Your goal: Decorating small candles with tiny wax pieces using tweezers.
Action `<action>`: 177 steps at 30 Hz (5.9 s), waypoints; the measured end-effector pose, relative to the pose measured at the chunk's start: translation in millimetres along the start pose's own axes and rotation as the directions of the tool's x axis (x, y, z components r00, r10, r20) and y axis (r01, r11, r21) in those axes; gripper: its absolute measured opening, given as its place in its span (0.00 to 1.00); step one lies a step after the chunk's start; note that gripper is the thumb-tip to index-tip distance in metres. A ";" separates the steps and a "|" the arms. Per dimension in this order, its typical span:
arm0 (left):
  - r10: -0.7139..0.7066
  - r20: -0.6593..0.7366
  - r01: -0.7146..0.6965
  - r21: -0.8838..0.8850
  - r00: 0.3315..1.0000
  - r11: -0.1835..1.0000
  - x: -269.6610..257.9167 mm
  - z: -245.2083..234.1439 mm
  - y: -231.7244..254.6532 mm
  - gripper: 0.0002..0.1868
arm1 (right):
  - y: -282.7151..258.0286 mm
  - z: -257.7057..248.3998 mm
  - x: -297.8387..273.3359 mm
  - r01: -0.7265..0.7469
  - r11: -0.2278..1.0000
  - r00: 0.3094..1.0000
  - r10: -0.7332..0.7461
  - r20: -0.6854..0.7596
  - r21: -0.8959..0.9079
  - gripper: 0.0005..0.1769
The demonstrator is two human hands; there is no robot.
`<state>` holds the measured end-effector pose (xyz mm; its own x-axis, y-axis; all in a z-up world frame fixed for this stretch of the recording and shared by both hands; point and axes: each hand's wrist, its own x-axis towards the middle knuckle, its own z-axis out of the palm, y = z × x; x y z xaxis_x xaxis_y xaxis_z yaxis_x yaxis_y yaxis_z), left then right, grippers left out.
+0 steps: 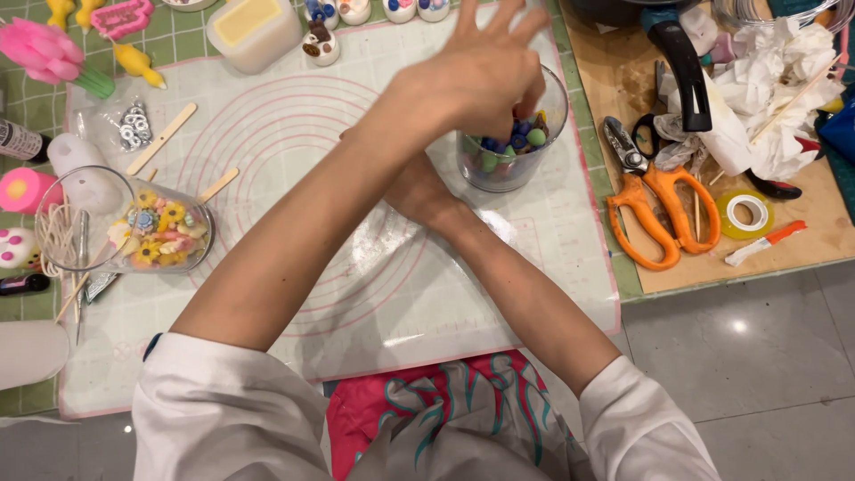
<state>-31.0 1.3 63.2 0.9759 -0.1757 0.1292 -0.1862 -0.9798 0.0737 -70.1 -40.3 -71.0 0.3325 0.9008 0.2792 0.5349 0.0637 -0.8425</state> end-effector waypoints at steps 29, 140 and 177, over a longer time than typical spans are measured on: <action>-0.423 -0.049 0.397 -0.265 0.905 0.879 -31.8 15.3 -14.7 0.07 | -106.5 -112.5 -102.7 0.367 0.903 0.921 -0.319 0.223 -0.224 0.16; -0.420 -0.192 -0.154 -0.980 0.887 0.123 -186.6 2.2 4.1 0.13 | 33.7 -128.0 -123.3 0.039 0.995 0.927 -0.070 -0.369 -0.091 0.68; -0.846 -0.370 0.077 -0.900 0.383 0.429 -251.7 99.9 -86.1 0.10 | -53.2 -16.9 -28.9 0.136 0.964 0.991 -0.137 0.010 -0.227 0.10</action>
<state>-249.3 120.3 -74.5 0.4889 0.7976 0.3534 -0.1071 -0.3472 0.9317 -95.1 -76.9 -26.4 0.2480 0.8880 0.3873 0.7372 0.0864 -0.6702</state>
